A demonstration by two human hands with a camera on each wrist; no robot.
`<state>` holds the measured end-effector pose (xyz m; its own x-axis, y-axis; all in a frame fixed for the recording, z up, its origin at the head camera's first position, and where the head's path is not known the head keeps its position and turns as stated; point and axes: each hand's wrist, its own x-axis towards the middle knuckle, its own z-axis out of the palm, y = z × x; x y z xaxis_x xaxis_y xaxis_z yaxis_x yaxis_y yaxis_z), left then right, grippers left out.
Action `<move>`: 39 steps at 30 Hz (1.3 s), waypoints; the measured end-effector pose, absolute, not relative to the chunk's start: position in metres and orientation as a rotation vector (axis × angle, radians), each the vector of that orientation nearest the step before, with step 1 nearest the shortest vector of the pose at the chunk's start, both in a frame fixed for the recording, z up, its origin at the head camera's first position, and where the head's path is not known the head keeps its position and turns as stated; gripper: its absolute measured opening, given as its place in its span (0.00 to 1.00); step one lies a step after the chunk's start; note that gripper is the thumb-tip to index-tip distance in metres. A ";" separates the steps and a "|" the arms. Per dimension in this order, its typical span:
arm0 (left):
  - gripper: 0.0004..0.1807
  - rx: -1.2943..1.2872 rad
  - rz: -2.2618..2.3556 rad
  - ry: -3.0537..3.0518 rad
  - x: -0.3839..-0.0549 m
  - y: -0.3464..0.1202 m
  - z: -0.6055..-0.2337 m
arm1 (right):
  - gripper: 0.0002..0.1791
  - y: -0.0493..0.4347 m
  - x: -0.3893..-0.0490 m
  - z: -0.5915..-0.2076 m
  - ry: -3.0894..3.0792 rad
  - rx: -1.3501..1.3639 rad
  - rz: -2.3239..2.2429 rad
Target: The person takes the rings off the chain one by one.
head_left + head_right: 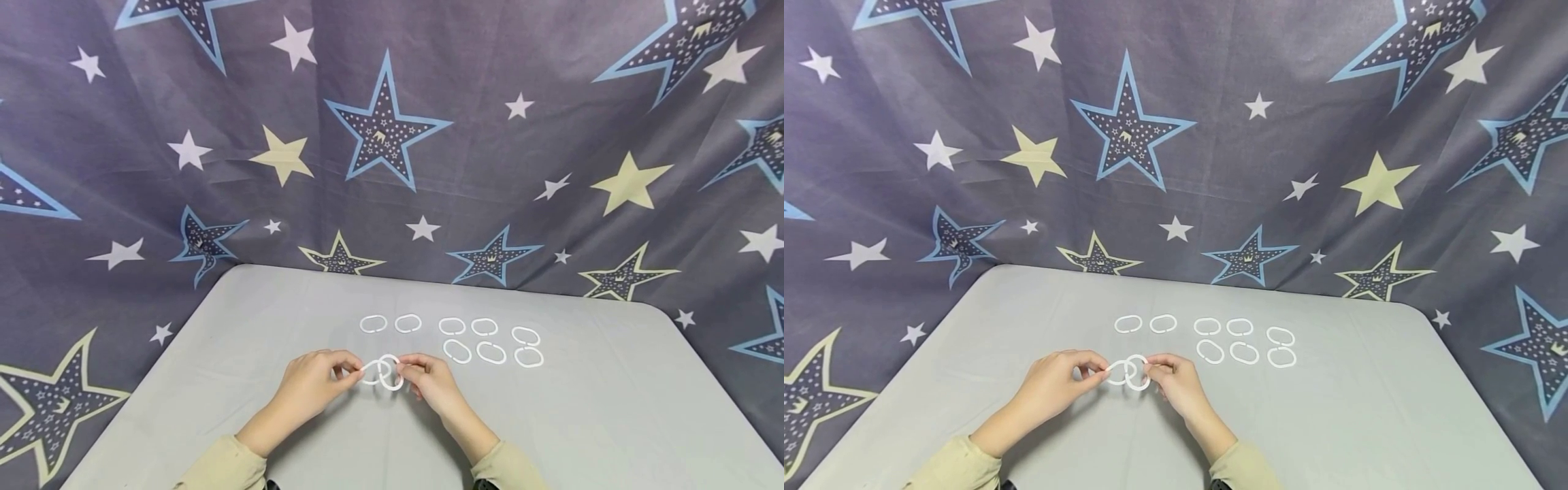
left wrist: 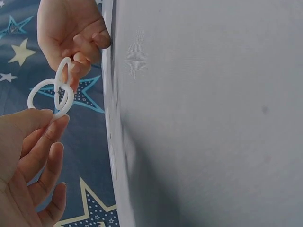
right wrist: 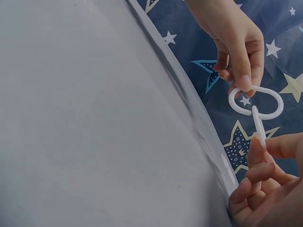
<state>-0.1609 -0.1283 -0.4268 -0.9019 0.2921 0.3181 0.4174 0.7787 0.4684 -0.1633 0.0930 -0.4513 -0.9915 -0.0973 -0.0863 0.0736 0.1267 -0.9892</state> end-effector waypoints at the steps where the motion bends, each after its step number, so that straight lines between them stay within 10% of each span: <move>1: 0.05 -0.558 -0.801 -2.743 -0.161 -0.128 -0.427 | 0.16 0.093 -0.163 -0.452 2.258 -0.019 -1.990; 39: 0.04 -0.506 -0.840 -2.738 -0.165 -0.137 -0.428 | 0.16 0.107 -0.161 -0.456 2.284 0.007 -1.965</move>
